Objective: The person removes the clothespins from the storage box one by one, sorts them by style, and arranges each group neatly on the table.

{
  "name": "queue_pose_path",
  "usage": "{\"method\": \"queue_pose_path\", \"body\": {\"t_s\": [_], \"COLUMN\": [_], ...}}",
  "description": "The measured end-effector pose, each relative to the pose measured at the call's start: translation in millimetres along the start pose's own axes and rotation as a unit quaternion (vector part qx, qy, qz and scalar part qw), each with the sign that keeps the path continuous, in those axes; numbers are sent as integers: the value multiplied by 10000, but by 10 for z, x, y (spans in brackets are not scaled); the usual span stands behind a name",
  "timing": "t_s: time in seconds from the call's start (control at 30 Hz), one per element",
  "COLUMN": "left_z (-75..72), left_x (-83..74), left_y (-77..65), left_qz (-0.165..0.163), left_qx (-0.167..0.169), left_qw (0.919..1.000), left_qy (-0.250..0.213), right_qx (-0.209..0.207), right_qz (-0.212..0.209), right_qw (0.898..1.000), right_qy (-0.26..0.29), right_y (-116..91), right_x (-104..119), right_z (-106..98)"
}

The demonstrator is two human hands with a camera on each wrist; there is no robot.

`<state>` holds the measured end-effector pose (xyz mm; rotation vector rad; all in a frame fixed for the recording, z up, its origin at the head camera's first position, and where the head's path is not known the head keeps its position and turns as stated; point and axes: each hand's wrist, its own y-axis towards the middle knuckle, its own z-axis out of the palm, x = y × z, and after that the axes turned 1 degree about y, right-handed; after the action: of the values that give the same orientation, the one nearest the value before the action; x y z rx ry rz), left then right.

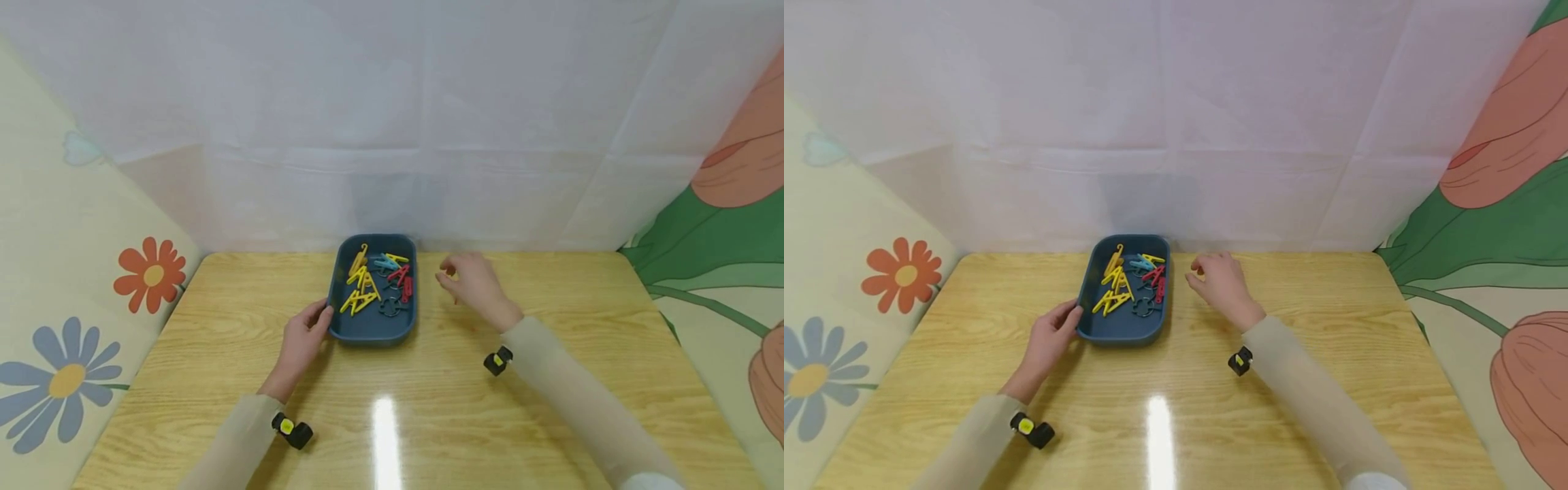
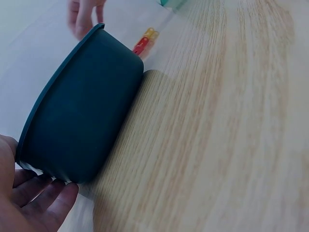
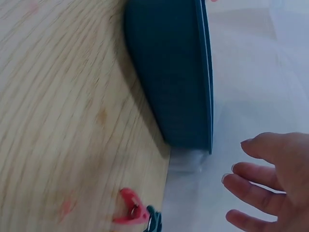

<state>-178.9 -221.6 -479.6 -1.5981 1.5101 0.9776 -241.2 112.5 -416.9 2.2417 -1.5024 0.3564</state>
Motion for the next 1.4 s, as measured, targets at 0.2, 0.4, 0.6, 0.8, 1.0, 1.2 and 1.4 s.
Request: {"method": "queue_pose_path", "body": {"t_s": [0.2, 0.4, 0.6, 0.8, 1.0, 1.2, 1.4], "left_z": [0, -1, 0, -10, -10, -9, -5], "left_x": [-11, -21, 7, 5, 4, 5, 12], "left_y": [-5, -7, -1, -5, -9, -7, 3], "left_qz": [-57, -92, -41, -15, 21, 50, 55], "left_qx": [36, 54, 45, 76, 71, 64, 46], "left_qw": [10000, 9999, 9999, 9998, 9999, 9999, 10000], "left_qy": [-36, -113, -161, -193, -107, -67, -67], "right_qx": [459, 1064, 1524, 1957, 2100, 2158, 2209], "right_qz": [-417, -843, -1054, -1056, -949, -865, -758], "right_qw": [9974, 9895, 9791, 9642, 9524, 9434, 9418], "right_qy": [-377, -492, -840, -1442, -1996, -2366, -2417], "right_y": [137, 234, 297, 374, 412, 432, 450], "right_x": [211, 418, 533, 611, 672, 693, 735], "right_z": [72, 154, 295, 426, 519, 592, 606]}}
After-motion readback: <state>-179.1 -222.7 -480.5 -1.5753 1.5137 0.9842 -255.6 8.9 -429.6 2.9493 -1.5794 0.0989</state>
